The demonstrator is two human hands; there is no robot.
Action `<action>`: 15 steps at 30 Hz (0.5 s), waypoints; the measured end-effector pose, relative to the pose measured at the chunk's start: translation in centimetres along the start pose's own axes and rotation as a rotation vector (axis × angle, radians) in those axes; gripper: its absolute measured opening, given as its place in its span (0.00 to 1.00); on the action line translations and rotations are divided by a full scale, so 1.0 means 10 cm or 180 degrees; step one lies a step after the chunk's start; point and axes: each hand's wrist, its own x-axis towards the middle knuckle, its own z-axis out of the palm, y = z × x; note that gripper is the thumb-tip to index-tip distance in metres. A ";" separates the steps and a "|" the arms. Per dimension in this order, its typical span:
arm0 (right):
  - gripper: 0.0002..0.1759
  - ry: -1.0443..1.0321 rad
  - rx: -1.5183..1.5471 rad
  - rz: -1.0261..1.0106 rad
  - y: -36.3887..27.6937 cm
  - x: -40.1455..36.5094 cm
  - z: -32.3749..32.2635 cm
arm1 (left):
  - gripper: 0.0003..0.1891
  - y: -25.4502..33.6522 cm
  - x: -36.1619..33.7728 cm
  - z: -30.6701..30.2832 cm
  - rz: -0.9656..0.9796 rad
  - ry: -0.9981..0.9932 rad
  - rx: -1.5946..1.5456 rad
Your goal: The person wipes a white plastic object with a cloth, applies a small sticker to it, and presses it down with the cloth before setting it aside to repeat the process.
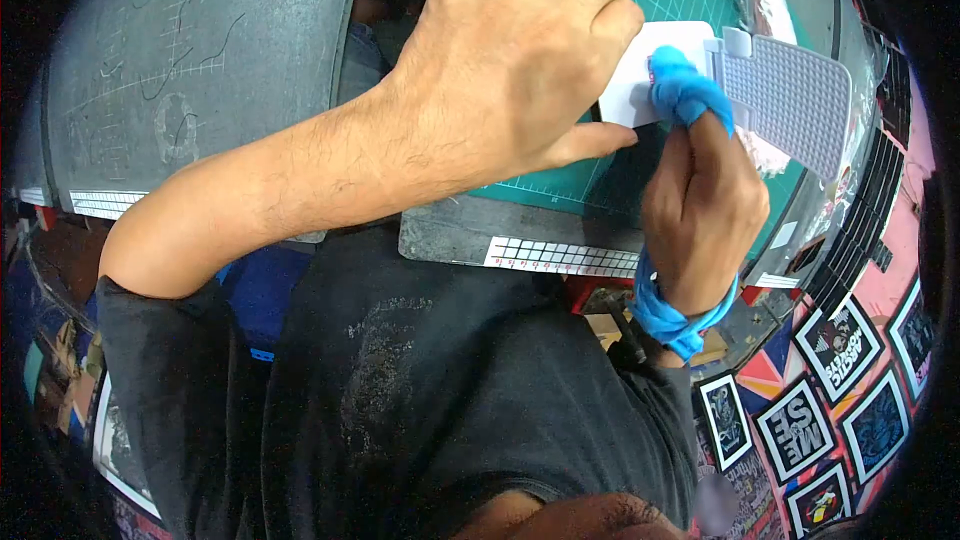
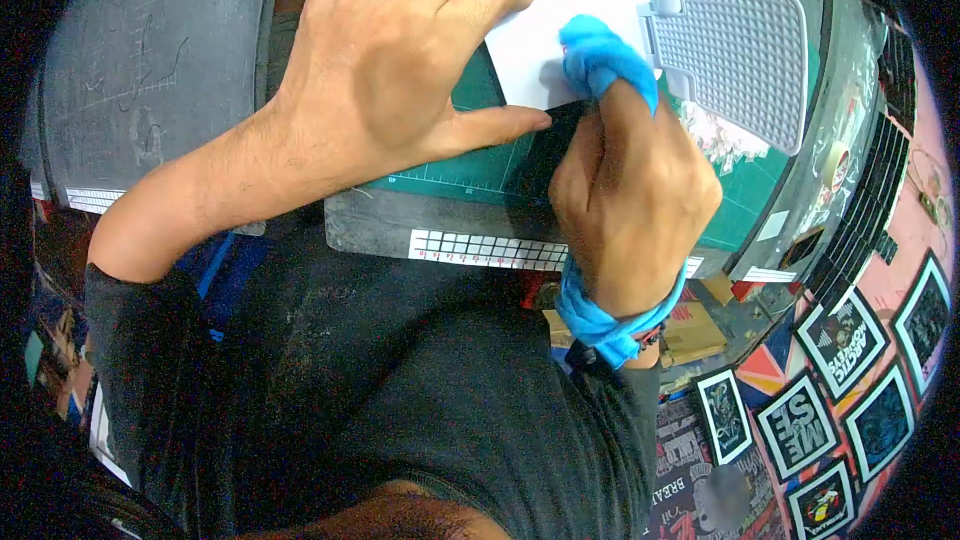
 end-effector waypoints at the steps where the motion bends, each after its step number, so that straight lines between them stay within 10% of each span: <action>1: 0.21 -0.0001 0.0002 0.0032 0.01 0.01 0.00 | 0.29 -0.05 0.01 0.07 0.0168 0.0272 0.0203; 15: 0.16 -0.0201 0.1308 0.0531 0.19 -0.18 -0.20 | 0.30 -0.02 -0.01 0.02 0.0484 0.0373 0.0243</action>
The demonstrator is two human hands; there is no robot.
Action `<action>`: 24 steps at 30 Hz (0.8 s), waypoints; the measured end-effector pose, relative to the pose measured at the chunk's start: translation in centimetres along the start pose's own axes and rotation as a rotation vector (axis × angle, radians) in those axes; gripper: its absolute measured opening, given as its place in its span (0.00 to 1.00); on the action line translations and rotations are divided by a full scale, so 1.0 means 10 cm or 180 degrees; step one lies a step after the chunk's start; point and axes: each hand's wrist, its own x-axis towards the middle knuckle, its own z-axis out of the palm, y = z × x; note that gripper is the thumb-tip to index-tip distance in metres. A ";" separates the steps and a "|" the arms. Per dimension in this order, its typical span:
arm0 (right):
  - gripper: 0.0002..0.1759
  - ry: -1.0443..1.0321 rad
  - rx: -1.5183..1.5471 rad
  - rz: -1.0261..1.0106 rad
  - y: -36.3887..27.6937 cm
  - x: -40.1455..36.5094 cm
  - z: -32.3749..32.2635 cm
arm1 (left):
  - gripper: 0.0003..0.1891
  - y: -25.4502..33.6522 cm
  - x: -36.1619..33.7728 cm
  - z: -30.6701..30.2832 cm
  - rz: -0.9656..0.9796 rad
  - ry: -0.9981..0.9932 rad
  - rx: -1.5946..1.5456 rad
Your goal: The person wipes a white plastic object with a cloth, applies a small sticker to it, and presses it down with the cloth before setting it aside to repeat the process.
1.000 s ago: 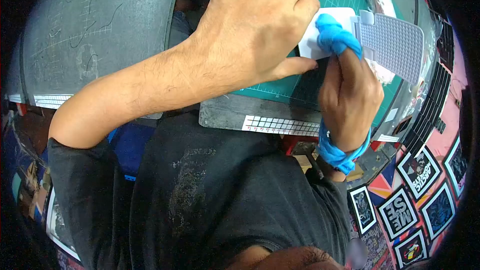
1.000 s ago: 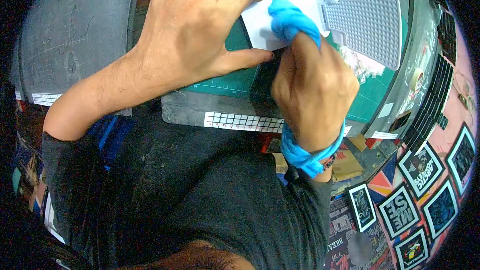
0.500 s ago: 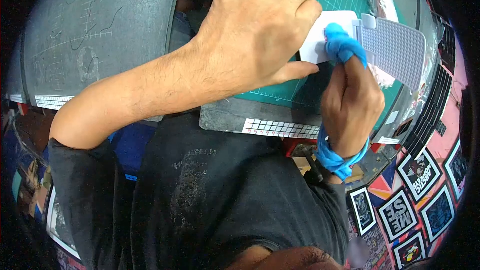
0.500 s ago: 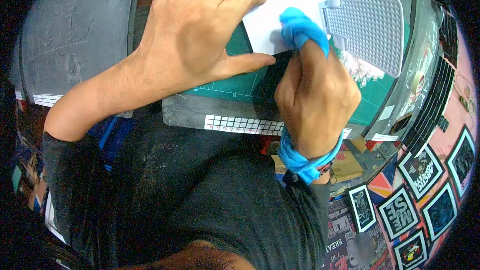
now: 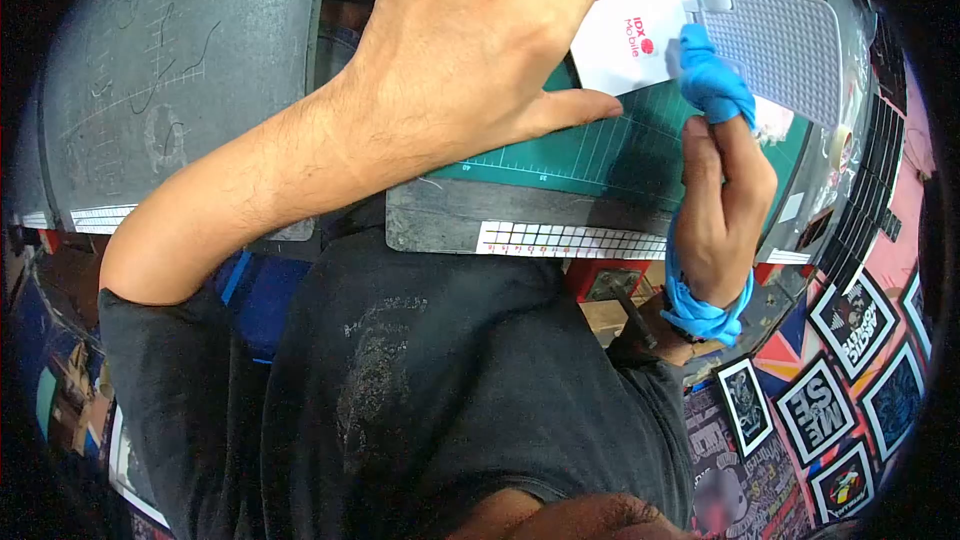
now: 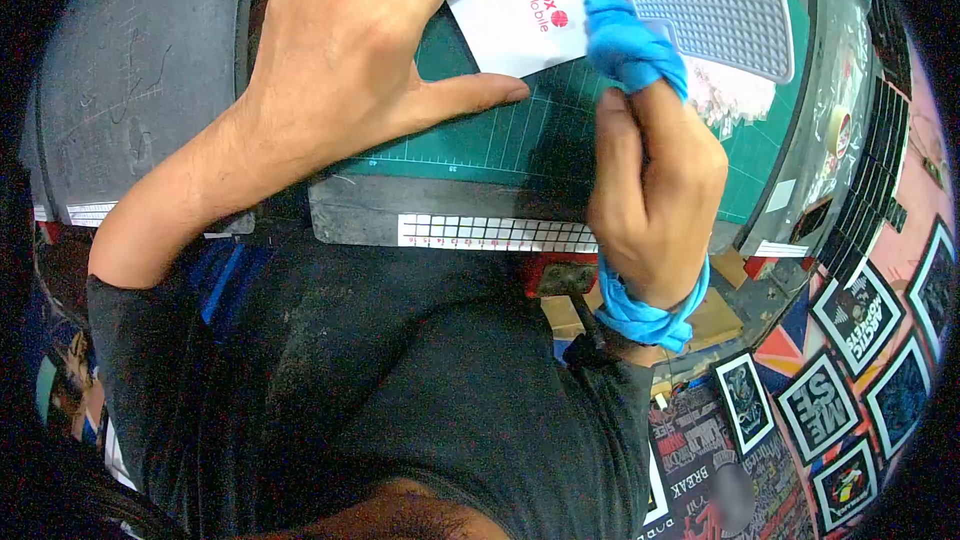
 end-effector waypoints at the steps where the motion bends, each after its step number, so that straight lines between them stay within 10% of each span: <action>1: 0.15 -0.0033 -0.0056 -0.0137 0.01 0.02 0.01 | 0.30 -0.03 -0.02 0.10 -0.0024 0.0139 -0.0019; 24: 0.07 -0.0097 -0.1074 -0.0682 -0.09 0.11 0.15 | 0.28 -0.08 -0.03 0.22 0.0086 0.0550 0.0230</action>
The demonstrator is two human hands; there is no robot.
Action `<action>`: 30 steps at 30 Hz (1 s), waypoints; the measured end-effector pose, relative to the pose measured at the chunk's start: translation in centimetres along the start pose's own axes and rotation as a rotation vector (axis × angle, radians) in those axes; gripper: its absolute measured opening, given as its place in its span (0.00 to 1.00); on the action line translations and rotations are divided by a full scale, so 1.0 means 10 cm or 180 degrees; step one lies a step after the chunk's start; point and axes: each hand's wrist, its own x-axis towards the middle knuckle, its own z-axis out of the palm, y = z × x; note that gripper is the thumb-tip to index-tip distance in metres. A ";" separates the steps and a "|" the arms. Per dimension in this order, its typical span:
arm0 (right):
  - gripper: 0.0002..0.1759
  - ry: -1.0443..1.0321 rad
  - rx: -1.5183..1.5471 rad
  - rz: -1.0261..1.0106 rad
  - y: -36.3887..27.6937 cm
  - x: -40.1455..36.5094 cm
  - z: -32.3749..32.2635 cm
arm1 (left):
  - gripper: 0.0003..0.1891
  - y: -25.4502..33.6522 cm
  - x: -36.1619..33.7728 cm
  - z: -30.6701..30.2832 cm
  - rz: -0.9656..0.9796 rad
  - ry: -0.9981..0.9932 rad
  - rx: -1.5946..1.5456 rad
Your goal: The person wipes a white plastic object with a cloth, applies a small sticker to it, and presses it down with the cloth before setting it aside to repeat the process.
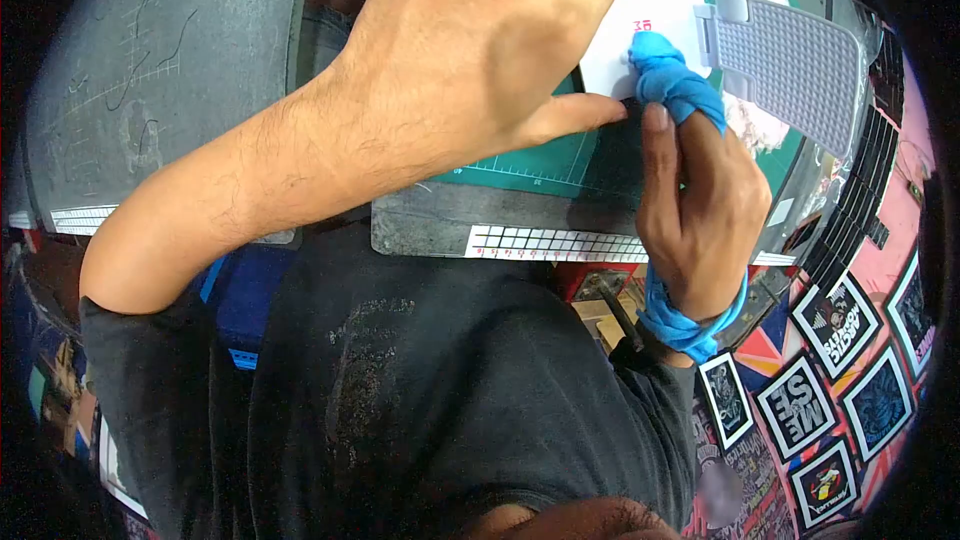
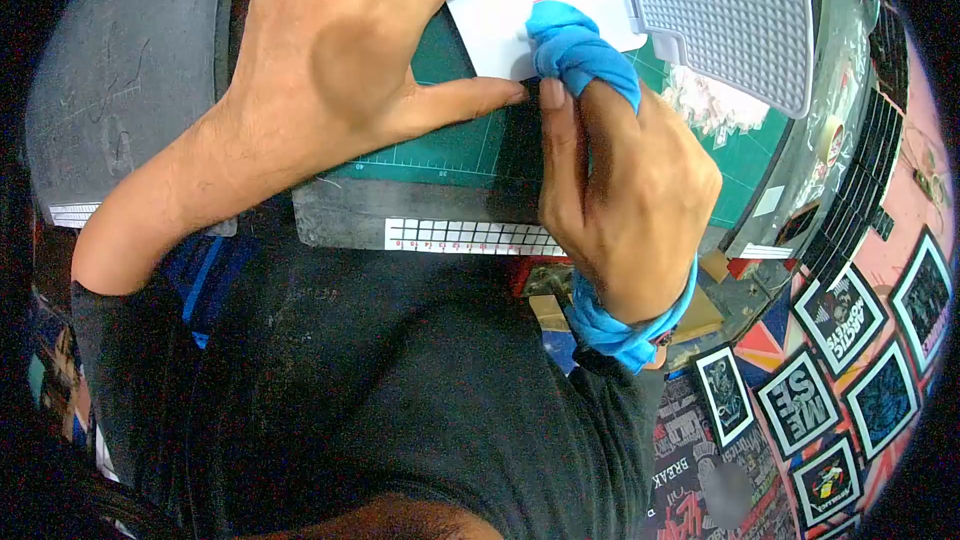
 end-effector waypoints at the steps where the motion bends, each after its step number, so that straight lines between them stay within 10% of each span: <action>1: 0.07 0.0042 0.0026 -0.0043 0.01 0.01 0.00 | 0.28 0.04 0.02 -0.04 -0.0124 -0.0149 -0.0069; 30: 0.11 -0.0146 -0.0179 -0.0054 0.00 0.04 0.03 | 0.30 0.00 0.00 -0.06 -0.0084 -0.0102 -0.0315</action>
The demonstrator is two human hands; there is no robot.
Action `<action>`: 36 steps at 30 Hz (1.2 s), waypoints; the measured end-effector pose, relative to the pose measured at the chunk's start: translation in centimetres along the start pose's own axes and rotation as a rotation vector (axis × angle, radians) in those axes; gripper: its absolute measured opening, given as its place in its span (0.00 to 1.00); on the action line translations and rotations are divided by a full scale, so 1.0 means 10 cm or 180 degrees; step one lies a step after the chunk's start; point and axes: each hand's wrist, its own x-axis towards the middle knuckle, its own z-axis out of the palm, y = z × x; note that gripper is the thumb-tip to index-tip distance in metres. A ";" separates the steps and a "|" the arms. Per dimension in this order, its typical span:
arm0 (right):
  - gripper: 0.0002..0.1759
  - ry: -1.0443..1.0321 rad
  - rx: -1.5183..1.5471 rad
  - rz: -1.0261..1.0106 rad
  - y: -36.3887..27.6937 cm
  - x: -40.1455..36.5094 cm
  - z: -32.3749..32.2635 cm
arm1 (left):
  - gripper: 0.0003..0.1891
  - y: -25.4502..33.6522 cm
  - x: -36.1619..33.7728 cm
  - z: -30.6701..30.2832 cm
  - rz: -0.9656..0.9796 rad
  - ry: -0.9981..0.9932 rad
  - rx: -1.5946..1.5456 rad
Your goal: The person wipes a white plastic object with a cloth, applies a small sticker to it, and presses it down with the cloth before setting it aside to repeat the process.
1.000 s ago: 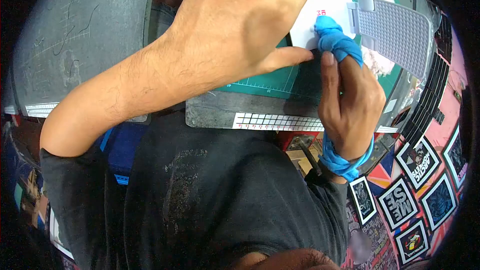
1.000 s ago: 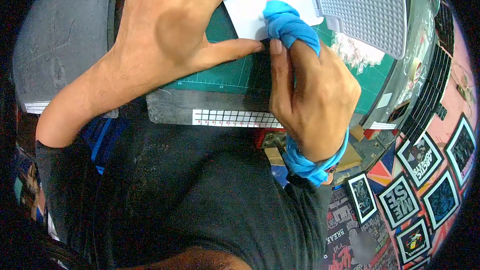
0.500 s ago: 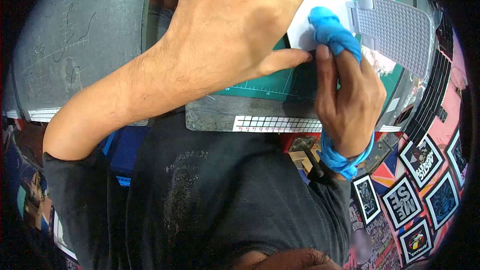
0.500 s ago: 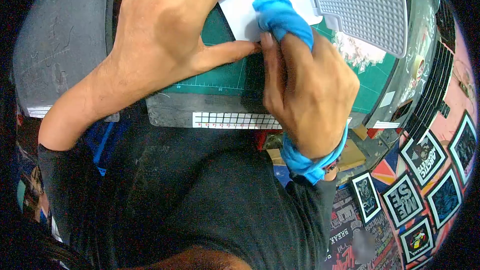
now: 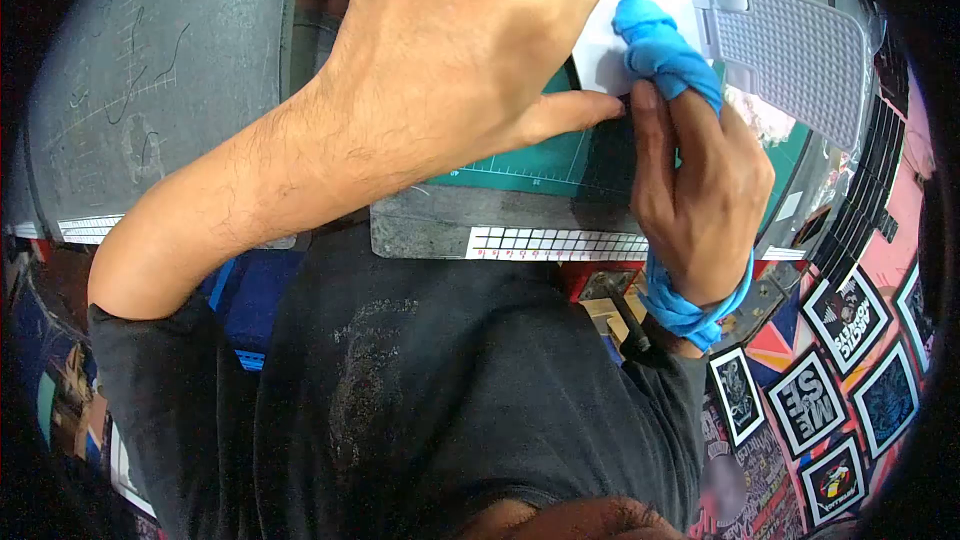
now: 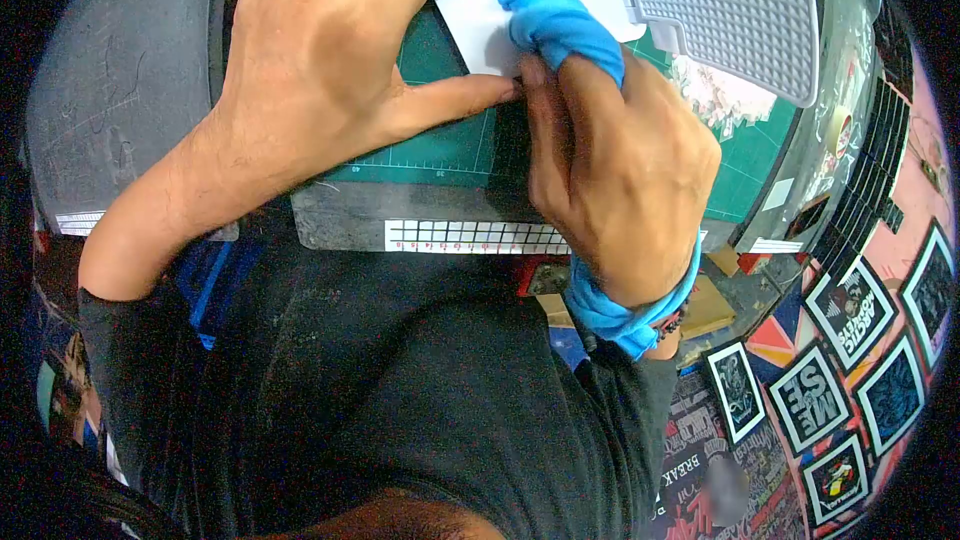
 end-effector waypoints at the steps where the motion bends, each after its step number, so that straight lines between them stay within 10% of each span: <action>1: 0.10 0.0103 0.0006 -0.0049 0.02 -0.02 0.01 | 0.30 0.01 0.00 -0.05 -0.0074 0.0091 -0.0277; 36: 0.12 -0.0226 -0.0080 0.0132 -0.04 -0.01 -0.11 | 0.29 0.07 0.09 -0.06 -0.0058 -0.0230 0.0298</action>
